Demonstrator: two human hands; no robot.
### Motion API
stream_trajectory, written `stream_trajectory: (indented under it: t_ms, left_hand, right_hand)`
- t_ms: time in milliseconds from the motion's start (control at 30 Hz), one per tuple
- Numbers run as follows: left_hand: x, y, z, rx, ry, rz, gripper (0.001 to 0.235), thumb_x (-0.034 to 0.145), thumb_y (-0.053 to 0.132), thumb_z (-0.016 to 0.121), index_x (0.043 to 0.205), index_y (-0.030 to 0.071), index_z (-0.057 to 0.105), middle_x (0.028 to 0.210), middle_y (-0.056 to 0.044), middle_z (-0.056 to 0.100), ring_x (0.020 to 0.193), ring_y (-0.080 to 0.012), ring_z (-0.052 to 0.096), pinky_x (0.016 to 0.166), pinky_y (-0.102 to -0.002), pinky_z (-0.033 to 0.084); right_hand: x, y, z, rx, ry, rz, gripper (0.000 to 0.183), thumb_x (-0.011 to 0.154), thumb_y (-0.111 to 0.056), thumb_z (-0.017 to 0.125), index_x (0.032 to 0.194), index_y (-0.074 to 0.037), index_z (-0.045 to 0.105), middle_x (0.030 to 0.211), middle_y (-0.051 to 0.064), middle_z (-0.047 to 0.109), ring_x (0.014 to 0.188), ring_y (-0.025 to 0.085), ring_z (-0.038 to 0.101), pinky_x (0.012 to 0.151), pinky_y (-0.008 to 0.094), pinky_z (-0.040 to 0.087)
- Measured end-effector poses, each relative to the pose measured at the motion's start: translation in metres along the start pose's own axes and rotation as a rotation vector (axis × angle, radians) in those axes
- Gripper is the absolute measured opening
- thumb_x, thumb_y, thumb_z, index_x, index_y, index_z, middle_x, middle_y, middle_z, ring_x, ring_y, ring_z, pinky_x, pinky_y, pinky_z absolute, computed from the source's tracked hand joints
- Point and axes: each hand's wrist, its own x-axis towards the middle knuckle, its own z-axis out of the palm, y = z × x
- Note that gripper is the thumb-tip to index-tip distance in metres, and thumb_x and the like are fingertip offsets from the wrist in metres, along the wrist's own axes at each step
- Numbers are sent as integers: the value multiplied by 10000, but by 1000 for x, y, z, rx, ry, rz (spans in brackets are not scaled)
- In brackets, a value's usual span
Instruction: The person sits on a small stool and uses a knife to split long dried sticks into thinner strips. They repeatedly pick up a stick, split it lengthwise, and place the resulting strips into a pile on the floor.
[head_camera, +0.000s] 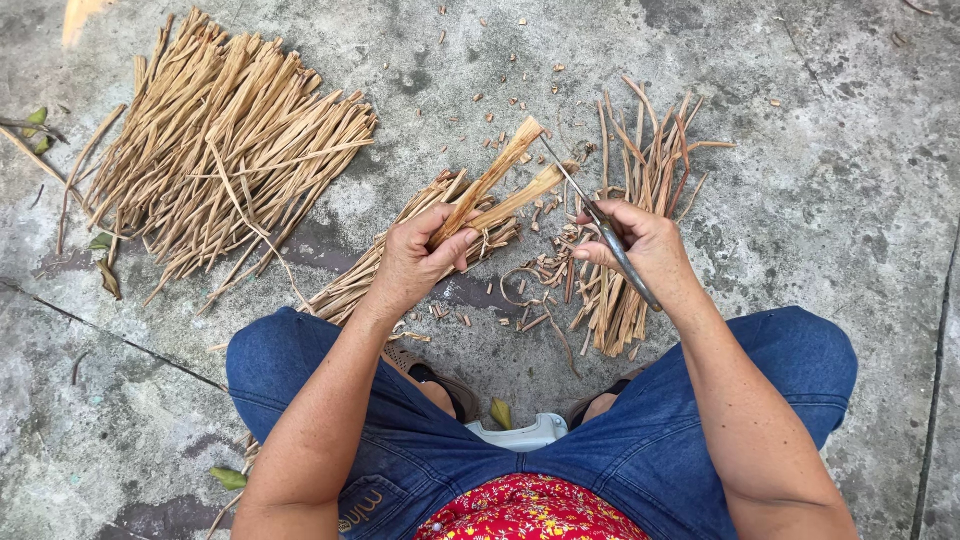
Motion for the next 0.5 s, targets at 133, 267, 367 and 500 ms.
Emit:
stream_trajectory:
  t_ms: [133,267,367,500]
  left_hand:
    - [1,-1,-3,13,13,25,218,967,121,719,1172,48,700,776,27,694,644,-24,668,553,-186,519]
    - [0,1,-4,40,9,30,221,975,133,714,1180,51,705,779,22,688,645,-28,661,552,-189,508]
    - [-1,2,-5,33,10,21,232,987,138,702,1205,60,700,773,24,687,645,-29,659,557,-186,507]
    - [-1,-1,-5,43,8,30,260,995,164,678,1238,71,682,772,31,686,656,-28,657,558,-195,502]
  right_hand:
    - [2,3,1,-12,3,-22,434,773,-194,859,1170,-69,737,925,-22,736,839,36,667,737,194,555]
    - [2,2,4,-19,15,-32,430,772,-203,858,1163,-74,735,925,-28,747,834,21,675,736,184,558]
    - [0,-1,6,-131,66,2,380,784,-211,866,1123,-79,757,837,-27,746,752,25,638,656,193,513]
    - [-2,-7,4,-90,161,124,341,839,-153,860,1147,-72,737,720,75,600,619,123,525,551,283,416]
